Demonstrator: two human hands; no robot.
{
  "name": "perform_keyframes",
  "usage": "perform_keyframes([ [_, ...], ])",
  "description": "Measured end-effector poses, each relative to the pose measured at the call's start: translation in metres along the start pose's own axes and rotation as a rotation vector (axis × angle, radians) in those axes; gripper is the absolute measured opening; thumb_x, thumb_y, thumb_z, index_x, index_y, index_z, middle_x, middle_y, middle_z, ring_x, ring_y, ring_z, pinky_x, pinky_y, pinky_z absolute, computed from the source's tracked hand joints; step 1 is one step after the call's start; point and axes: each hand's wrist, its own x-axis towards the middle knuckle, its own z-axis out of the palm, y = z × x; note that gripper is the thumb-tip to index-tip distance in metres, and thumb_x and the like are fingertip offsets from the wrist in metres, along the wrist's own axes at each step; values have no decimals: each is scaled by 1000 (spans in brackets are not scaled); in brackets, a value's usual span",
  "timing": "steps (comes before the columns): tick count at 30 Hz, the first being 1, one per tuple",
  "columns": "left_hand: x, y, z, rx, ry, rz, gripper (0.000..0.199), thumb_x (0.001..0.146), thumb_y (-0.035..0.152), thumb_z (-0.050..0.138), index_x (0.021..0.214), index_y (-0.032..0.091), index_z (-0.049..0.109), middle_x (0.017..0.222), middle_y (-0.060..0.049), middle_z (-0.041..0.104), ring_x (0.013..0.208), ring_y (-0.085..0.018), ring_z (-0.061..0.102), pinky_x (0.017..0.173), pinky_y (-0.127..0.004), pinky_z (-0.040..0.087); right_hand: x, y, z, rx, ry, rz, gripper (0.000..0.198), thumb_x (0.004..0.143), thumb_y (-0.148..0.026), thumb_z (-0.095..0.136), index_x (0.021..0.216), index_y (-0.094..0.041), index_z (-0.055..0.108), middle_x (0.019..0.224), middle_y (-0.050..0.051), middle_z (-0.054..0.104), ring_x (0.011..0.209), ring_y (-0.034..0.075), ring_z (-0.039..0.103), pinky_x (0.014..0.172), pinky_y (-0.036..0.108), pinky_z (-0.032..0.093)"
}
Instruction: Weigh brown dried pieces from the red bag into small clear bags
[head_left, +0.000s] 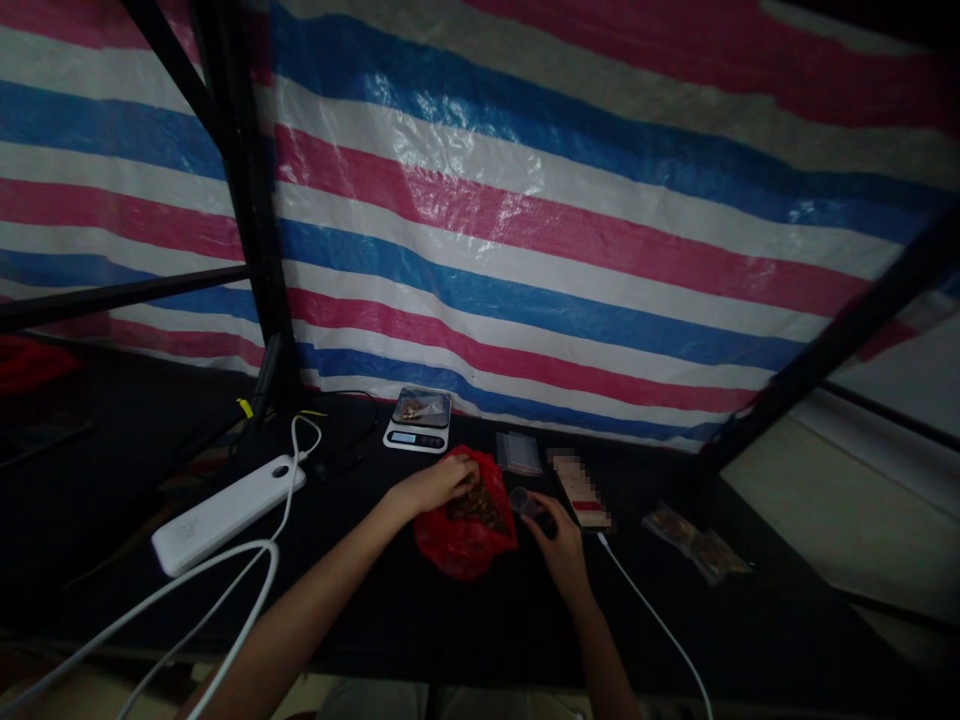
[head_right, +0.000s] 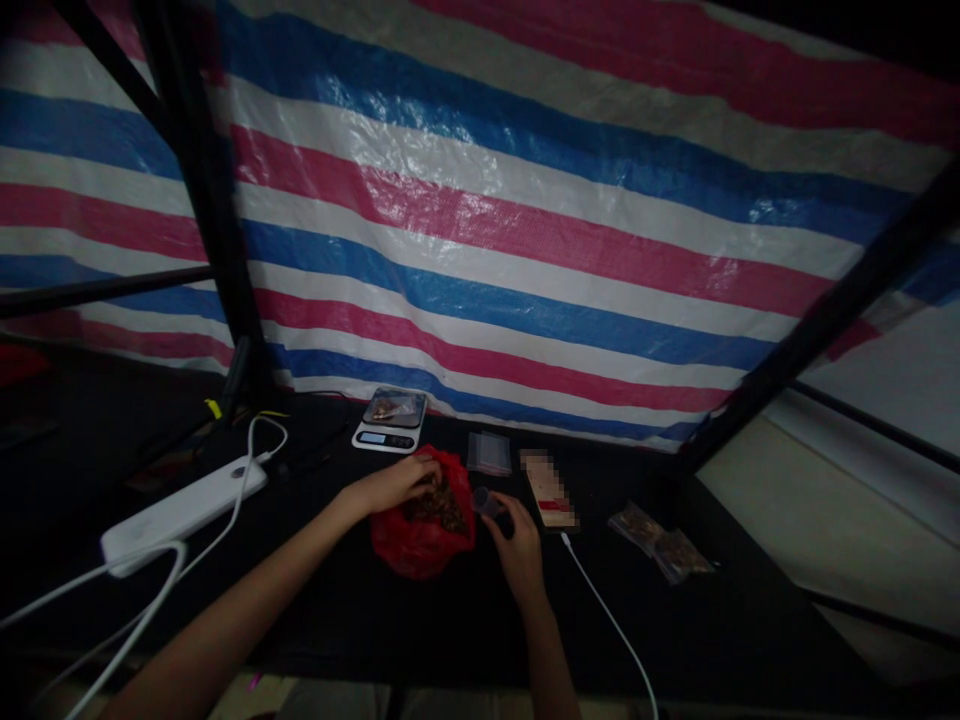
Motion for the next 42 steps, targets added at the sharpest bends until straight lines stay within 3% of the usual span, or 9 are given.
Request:
perform_keyframes([
  [7,3,15,-28,-78,52,21,15,84,22,45,92,17,57,91,-3,59,88,-15,53,80,-25,38,0,1,1,16,-6,29,31,74,-36,56,101,-20,57,97,6,62,80,18,58,76,34,46],
  [17,4,19,-30,-106,46,34,21,86,24,42,93,18,60,92,-3,62,87,-14,56,79,-23,39,-1,5,2,9,-32,37,33,75,-37,54,103,-20,57,97,6,61,79,19,58,75,36,46],
  [23,0,15,-26,-137,23,-50,22,85,27,43,92,18,62,87,-2,65,79,-14,59,73,-22,40,-1,7,3,11,-10,26,33,73,-37,55,102,-21,58,97,6,62,77,19,59,75,37,47],
  [27,-7,10,-24,-193,138,-64,22,84,26,43,91,18,62,92,-2,65,86,-14,58,80,-23,40,-2,7,3,53,18,47,35,73,-39,55,101,-19,58,97,8,63,75,19,59,71,35,48],
  [29,-17,9,-22,-195,313,-136,23,84,27,42,94,17,61,96,-4,64,90,-15,57,82,-25,39,-2,5,2,57,41,54,35,73,-39,55,102,-18,57,98,8,62,76,19,59,69,35,48],
  [32,-43,11,-16,-126,521,-394,30,87,34,34,94,18,58,88,-5,64,82,-16,59,77,-27,41,2,-5,0,8,31,5,34,75,-39,54,102,-19,56,99,8,62,81,20,59,71,34,47],
  [35,-73,15,-5,65,454,-702,42,85,48,30,92,18,58,74,-7,64,72,-21,61,68,-30,42,16,-22,-2,-147,-95,-161,31,77,-36,53,105,-23,56,102,6,61,91,22,56,78,37,43],
  [37,-84,17,7,169,407,-821,51,81,55,34,104,15,54,74,-11,64,73,-25,61,68,-33,42,28,-35,1,-280,-201,-283,29,77,-31,54,105,-26,55,103,4,61,96,23,54,83,39,40],
  [42,-59,9,44,53,393,-631,65,83,51,33,131,8,26,113,-19,53,103,-25,53,83,-32,40,46,-54,26,-450,-308,-411,27,73,-16,56,99,-25,57,94,5,63,87,23,57,75,36,42],
])
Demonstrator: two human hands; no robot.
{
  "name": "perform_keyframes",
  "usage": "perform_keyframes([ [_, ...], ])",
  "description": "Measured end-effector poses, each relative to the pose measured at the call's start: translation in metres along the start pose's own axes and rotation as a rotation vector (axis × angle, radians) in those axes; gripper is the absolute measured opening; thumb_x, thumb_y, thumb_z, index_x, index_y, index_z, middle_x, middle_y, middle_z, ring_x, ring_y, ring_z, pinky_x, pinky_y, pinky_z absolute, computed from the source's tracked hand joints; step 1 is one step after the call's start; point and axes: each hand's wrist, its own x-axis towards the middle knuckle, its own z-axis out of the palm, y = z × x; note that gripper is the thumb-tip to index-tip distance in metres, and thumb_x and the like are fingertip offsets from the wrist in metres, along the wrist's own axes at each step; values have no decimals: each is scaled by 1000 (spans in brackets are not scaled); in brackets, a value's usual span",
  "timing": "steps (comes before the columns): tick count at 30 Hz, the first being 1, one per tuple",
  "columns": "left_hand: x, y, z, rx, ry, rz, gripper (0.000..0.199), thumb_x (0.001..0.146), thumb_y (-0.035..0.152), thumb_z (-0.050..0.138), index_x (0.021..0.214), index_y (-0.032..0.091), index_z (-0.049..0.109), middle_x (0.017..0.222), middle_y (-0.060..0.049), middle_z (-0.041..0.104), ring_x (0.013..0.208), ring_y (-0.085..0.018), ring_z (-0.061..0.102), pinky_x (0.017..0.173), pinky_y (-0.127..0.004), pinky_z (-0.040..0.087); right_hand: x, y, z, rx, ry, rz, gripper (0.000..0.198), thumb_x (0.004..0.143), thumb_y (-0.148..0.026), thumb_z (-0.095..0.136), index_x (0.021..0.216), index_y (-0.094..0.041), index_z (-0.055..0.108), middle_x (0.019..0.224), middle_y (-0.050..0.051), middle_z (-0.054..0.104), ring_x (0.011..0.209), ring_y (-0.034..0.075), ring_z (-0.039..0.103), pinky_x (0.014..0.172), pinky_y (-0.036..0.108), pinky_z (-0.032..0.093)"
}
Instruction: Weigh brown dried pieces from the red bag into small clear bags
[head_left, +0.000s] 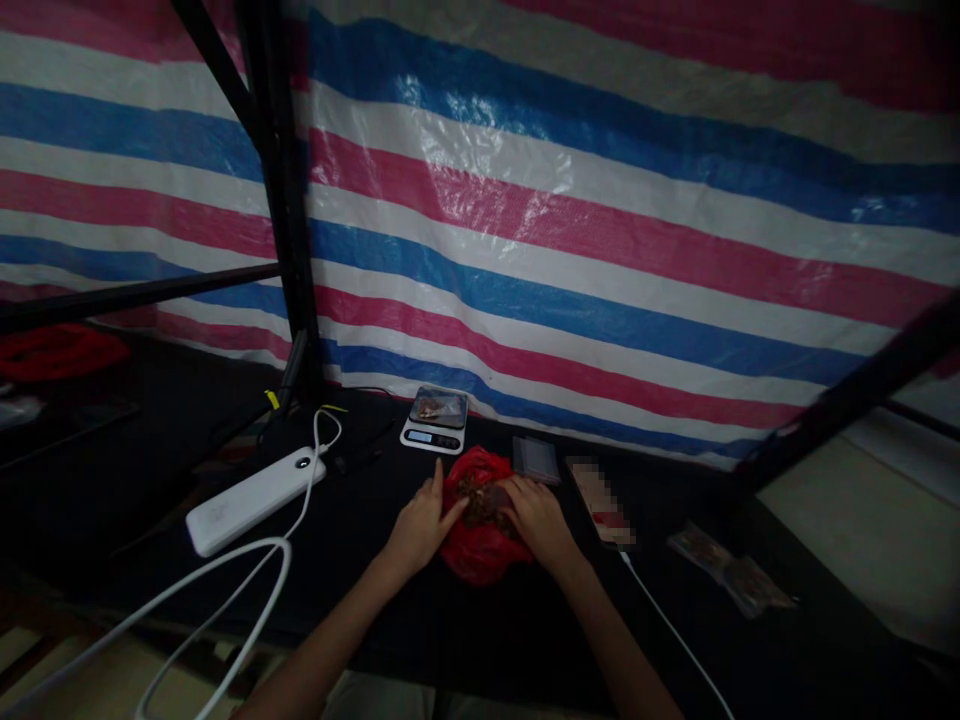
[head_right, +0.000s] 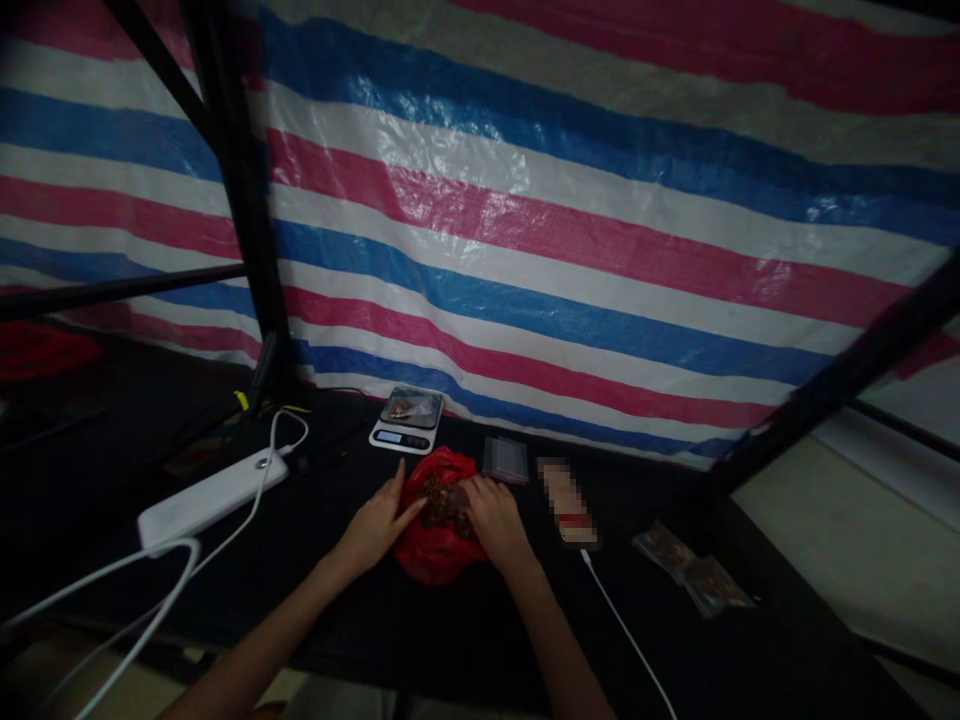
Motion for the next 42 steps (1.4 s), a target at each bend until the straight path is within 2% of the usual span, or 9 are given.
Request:
perform_keyframes([
  [6,48,16,48,-336,127,52,52,89,38,25,133,11,19,135,-16,33,126,-21,30,100,-36,29,5,-1,14,27,-28,67,31,70,-11,55,97,-25,57,93,4,63,83,22,59,72,33,43],
  [10,64,19,57,-454,244,2,44,90,34,22,129,13,26,133,-12,37,124,-16,34,102,-34,28,6,5,13,97,-30,132,30,69,-12,55,94,-28,60,94,2,65,84,21,60,71,32,42],
  [14,61,18,49,-497,270,51,35,91,29,22,117,19,43,119,-6,52,111,-15,47,97,-32,36,7,8,24,258,26,228,25,67,-18,59,89,-29,62,90,-1,67,81,21,61,71,35,42],
  [17,55,16,39,-463,316,86,34,91,28,22,110,21,49,110,-5,56,104,-15,51,94,-33,37,5,11,38,573,61,365,24,65,-27,62,89,-26,64,82,1,69,67,19,62,64,32,45],
  [23,94,1,1,-249,542,164,30,87,35,35,109,20,50,122,-9,38,119,-20,34,101,-39,25,4,18,49,1089,221,480,38,61,-40,66,91,-17,63,90,7,67,56,14,56,55,27,45],
  [27,152,-28,-25,-33,230,391,55,72,45,58,119,19,44,129,-12,34,120,-26,31,100,-41,26,5,17,46,1200,285,537,40,59,-38,68,92,-17,62,85,5,67,44,8,47,45,23,39],
  [31,186,-52,-31,101,-145,369,74,56,40,72,120,16,44,126,-15,41,118,-29,35,98,-40,28,5,15,41,1219,217,516,39,60,-36,68,93,-17,61,84,5,67,45,9,48,47,23,39],
  [35,193,-60,-26,97,-150,298,55,65,31,66,115,17,49,119,-13,50,113,-26,43,96,-37,30,6,12,41,1222,191,503,39,60,-36,68,94,-17,61,86,5,67,48,10,50,50,24,40],
  [42,197,-59,-27,-20,3,184,53,63,31,68,112,17,54,118,-14,52,113,-33,40,94,-48,26,3,12,48,1209,241,525,41,60,-38,69,94,-17,62,75,3,66,48,11,51,48,24,40],
])
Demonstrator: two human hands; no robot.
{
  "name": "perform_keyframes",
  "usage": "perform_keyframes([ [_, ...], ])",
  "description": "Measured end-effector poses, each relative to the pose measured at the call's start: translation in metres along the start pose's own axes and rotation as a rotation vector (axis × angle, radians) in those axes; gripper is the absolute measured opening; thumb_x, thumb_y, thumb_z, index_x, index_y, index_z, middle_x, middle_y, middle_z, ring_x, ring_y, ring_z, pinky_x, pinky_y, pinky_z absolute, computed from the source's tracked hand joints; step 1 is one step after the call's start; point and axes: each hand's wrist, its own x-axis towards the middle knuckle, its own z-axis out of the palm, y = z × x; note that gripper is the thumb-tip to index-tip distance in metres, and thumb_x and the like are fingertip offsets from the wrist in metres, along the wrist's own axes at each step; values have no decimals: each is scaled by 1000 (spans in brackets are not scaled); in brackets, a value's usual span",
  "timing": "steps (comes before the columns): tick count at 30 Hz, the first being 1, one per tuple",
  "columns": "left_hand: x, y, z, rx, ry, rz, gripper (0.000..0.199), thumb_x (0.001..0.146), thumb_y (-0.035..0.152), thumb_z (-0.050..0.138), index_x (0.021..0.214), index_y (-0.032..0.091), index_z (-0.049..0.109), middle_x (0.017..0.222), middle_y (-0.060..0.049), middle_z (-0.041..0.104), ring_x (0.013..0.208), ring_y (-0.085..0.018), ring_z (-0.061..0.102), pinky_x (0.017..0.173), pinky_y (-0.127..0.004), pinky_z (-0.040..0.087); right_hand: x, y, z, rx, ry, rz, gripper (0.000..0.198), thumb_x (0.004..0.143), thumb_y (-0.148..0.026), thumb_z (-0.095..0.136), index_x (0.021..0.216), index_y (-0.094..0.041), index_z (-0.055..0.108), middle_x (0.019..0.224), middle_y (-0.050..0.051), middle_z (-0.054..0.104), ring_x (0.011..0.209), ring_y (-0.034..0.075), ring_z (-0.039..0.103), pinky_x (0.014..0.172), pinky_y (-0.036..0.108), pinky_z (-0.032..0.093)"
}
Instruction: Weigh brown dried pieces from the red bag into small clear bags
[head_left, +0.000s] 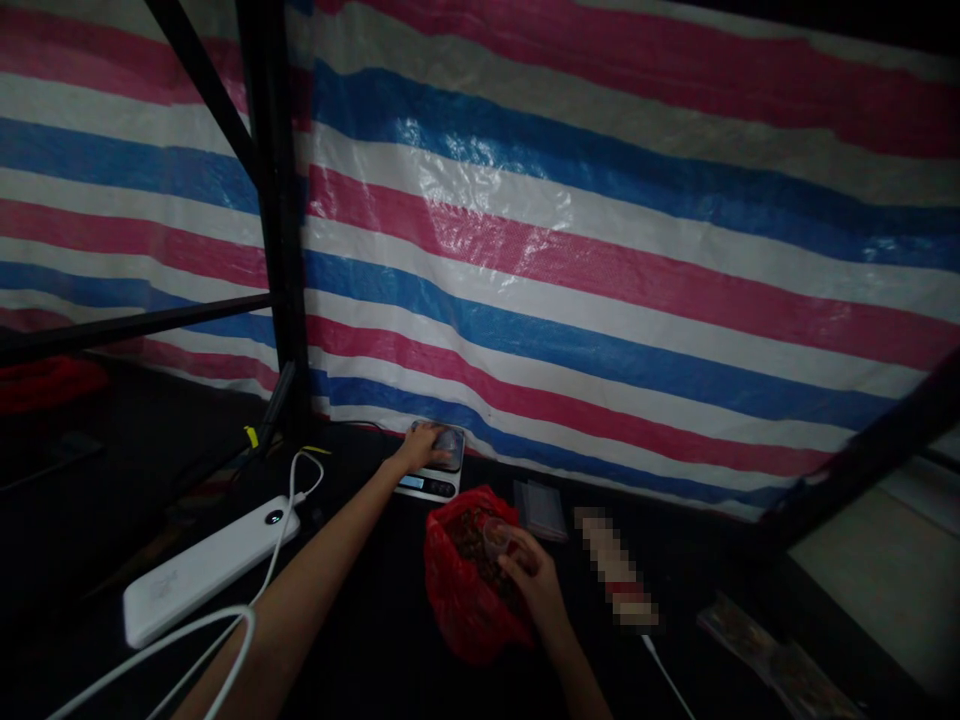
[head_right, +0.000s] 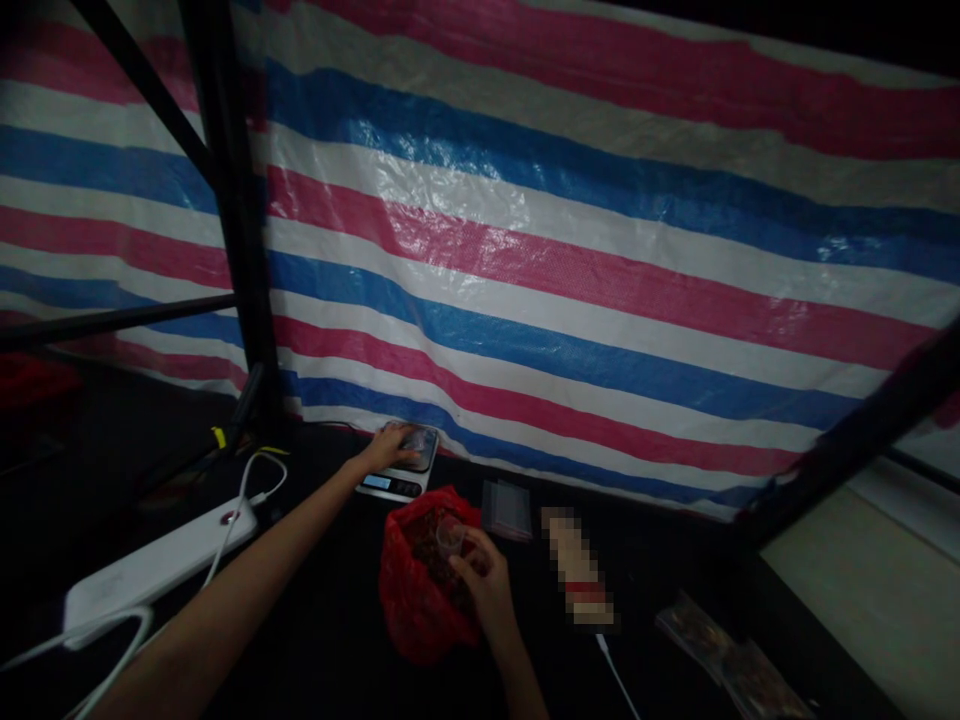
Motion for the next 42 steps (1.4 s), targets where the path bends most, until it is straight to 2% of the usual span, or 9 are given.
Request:
perform_keyframes([
  [4,-8,10,-6,-154,75,0,52,66,37,65,113,18,54,111,-9,58,106,-26,48,93,-40,32,2,-2,-6,-28,-10,28,42,59,-38,69,94,-16,62,73,4,66,54,15,55,54,27,43],
  [8,-41,27,-11,-737,143,5,56,64,35,67,114,15,53,105,-9,62,100,-23,54,89,-34,38,10,-12,-8,-35,10,23,45,61,-40,68,98,-15,59,65,2,64,57,16,56,58,29,44],
  [13,-84,42,-7,-1115,-39,-59,54,62,33,69,111,16,56,105,-9,63,96,-21,58,86,-31,41,36,-52,3,-256,-14,-100,42,68,-38,61,102,-15,56,77,4,65,68,17,58,64,29,42],
  [20,-94,48,-2,-1191,-133,-20,51,59,31,72,105,14,60,104,-9,63,95,-19,58,88,-29,40,64,-110,23,-847,-179,-455,33,74,-35,57,105,-24,58,96,3,63,77,18,56,72,32,42],
  [28,-94,49,0,-1240,-83,-33,46,58,34,72,99,15,63,97,-7,65,89,-19,60,81,-29,44,62,-140,41,-1390,-386,-800,34,83,-20,45,117,-23,50,111,7,58,96,21,49,78,34,36],
  [32,-94,51,2,-1248,-72,-54,53,54,40,73,99,14,63,97,-8,65,88,-21,60,80,-30,44,57,-149,44,-1530,-465,-923,42,83,-9,39,122,-19,45,121,9,52,103,24,46,80,35,35],
  [35,-96,52,1,-1233,-100,-35,56,56,42,72,103,14,61,101,-9,64,93,-21,58,82,-30,44,52,-147,32,-1511,-375,-908,41,83,-11,40,123,-20,45,123,9,50,104,25,47,82,36,34],
  [39,-83,48,-14,-1118,-96,-7,56,63,41,66,111,15,55,100,-9,64,84,-19,61,72,-28,47,37,-123,2,-1314,-87,-739,33,85,-28,44,117,-21,50,115,8,56,102,23,50,84,36,36],
  [42,-53,38,-31,-808,-64,34,52,67,39,63,112,14,54,94,-8,65,82,-19,61,71,-28,46,18,-95,-20,-1178,-106,-593,32,82,-35,48,112,-25,52,111,5,59,102,22,52,85,37,39],
])
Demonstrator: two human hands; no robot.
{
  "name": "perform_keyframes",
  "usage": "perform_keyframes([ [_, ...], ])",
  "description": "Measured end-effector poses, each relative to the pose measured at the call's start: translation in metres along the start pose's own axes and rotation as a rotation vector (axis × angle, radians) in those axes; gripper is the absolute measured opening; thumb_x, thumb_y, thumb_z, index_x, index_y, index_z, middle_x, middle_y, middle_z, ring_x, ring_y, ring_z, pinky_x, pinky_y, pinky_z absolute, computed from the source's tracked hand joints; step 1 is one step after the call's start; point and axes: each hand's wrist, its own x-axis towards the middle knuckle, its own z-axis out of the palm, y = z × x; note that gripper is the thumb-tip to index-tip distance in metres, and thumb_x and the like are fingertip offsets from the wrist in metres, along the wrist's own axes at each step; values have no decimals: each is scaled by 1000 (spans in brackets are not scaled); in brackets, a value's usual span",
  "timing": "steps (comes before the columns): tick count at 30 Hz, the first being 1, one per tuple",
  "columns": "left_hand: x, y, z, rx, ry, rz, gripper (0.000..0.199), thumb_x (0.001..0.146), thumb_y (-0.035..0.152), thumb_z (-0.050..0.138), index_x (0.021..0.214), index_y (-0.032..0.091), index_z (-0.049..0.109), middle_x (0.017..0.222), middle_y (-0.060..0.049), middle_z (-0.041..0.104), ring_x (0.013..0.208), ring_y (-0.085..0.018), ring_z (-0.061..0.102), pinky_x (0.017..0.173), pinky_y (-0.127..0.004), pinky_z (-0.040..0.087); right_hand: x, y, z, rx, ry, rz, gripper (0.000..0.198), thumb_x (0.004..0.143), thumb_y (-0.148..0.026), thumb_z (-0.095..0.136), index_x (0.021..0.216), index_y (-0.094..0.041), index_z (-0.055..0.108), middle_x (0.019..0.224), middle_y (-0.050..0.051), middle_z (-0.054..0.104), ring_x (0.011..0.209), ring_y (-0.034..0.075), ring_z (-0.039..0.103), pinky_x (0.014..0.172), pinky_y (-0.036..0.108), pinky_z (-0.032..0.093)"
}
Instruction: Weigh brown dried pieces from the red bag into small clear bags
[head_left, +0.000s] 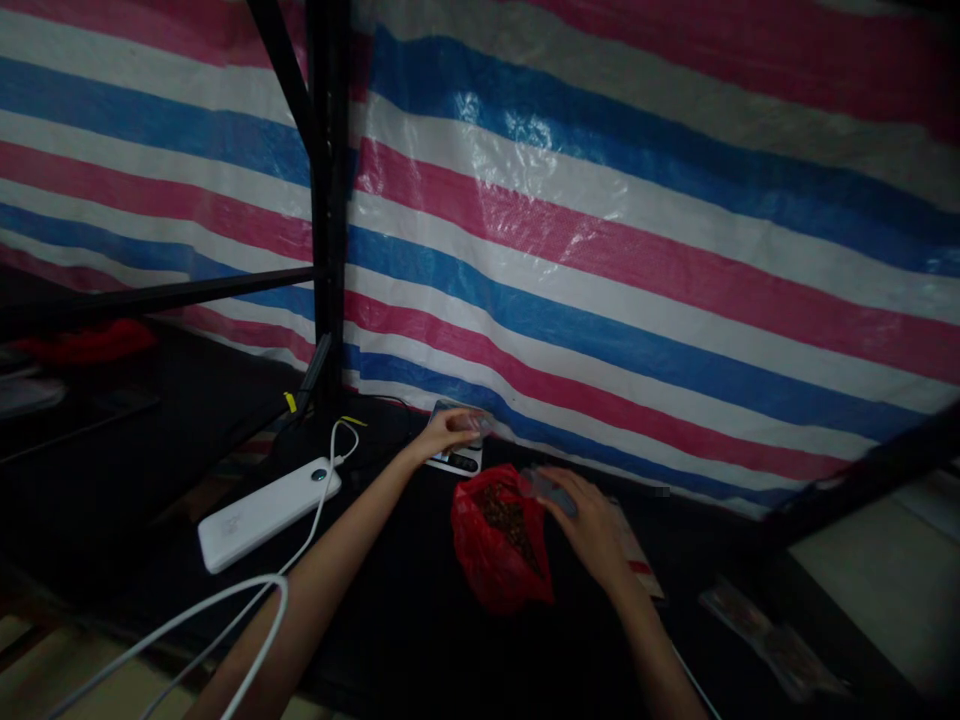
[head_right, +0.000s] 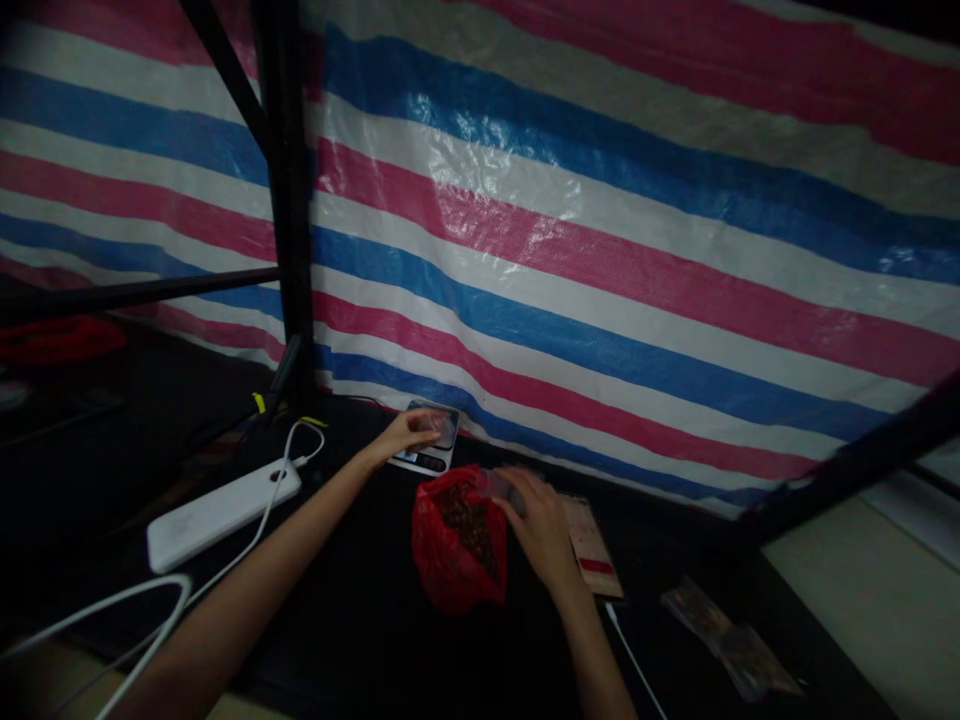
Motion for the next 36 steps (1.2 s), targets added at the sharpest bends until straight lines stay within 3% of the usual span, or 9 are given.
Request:
perform_keyframes([
  [3,33,-2,-19,436,10,54,46,65,34,65,107,15,58,105,-7,61,96,-21,56,83,-29,41,-29,8,15,55,-122,10,30,80,-31,51,110,-27,54,108,4,61,100,22,55,85,39,41],
  [9,45,-11,-18,704,-22,53,66,47,34,77,107,18,56,115,-12,54,111,-31,43,95,-40,29,-33,13,37,16,-136,10,34,82,-17,43,115,-21,49,111,7,58,100,20,56,85,35,46],
  [11,25,-4,-9,807,94,124,70,59,45,69,117,13,46,122,-16,45,115,-29,39,95,-38,29,-25,13,41,-32,-183,-43,35,82,-13,40,116,-19,48,113,9,57,100,20,56,82,34,48],
  [14,-23,11,11,887,150,53,51,77,55,42,107,15,51,99,-11,58,96,-24,54,85,-33,36,-11,10,48,-117,-227,-154,40,80,-4,35,116,-15,48,116,13,55,102,21,55,82,34,48],
  [18,-91,14,53,1032,45,-209,55,68,68,43,73,16,62,71,-13,61,78,-28,58,75,-35,39,-4,5,58,-163,-264,-271,45,77,1,33,117,-14,48,116,14,55,105,22,53,80,32,49],
  [20,-113,6,72,1068,45,-251,58,69,66,42,81,13,63,71,-15,62,75,-29,59,71,-36,40,-5,4,61,-161,-281,-298,45,76,2,33,116,-13,49,116,14,55,103,22,54,78,31,50],
  [27,-94,-16,86,863,-13,-179,27,83,18,34,99,20,57,95,-11,64,85,-22,60,70,-29,41,-25,7,61,-2,-290,-235,42,78,-3,40,117,-15,49,115,12,57,103,20,54,85,34,47],
  [32,-53,-36,95,312,414,-241,26,85,21,33,94,19,57,90,-7,66,82,-20,61,73,-28,42,-24,1,75,360,-170,188,38,70,-8,53,108,-15,56,109,13,58,104,24,53,90,42,41],
  [36,-38,-56,113,1,667,-274,23,81,21,34,90,17,55,88,-6,65,80,-18,59,74,-29,44,-12,-5,90,554,-149,316,35,65,-6,54,98,-16,62,98,10,64,89,23,61,81,40,46],
])
